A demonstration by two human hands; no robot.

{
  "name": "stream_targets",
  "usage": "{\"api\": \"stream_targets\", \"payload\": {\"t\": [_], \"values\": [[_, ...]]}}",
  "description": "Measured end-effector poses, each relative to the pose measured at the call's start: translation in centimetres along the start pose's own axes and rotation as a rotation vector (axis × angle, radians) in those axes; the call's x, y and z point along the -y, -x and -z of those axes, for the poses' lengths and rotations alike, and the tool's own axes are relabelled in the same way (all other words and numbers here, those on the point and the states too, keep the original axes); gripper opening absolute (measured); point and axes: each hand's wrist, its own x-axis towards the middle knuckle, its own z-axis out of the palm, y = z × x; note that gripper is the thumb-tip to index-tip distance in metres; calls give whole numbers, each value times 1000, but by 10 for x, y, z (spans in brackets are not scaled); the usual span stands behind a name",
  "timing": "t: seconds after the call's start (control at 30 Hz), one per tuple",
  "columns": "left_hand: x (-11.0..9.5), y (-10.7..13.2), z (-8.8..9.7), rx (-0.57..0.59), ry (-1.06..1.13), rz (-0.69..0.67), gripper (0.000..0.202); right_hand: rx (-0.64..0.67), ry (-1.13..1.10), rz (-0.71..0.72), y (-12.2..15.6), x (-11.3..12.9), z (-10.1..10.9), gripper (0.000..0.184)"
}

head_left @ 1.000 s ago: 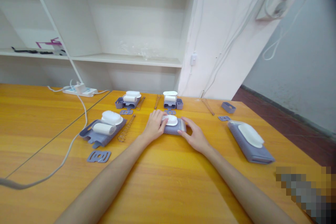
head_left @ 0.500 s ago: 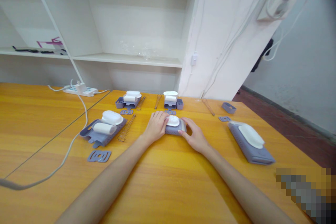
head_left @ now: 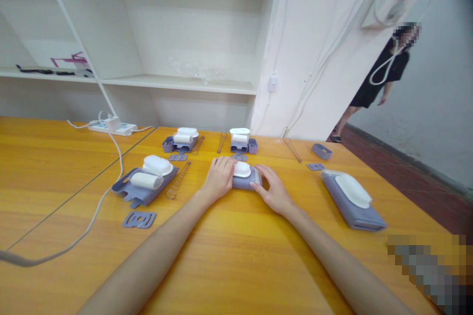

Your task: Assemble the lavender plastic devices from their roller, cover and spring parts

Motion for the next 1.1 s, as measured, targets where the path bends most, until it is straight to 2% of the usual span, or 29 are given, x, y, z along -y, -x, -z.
{"api": "stream_targets", "payload": {"t": [0.27,0.4,0.77,0.97,1.1], "values": [[-4,-1,4,2,-12,28,25,8,8,8,1,3,2,47],[-5,-1,4,-8,32,28,34,21,-8,6,1,3,2,47],[0,-1,0,-51,159,92,25,25,-19,2,0,2,2,47],[0,0,1,-50,186,60,23,57,-35,-28,0,-3,0,67],[0,0,1,-50,184,56,24,47,-46,-36,0,-2,0,65]]}}
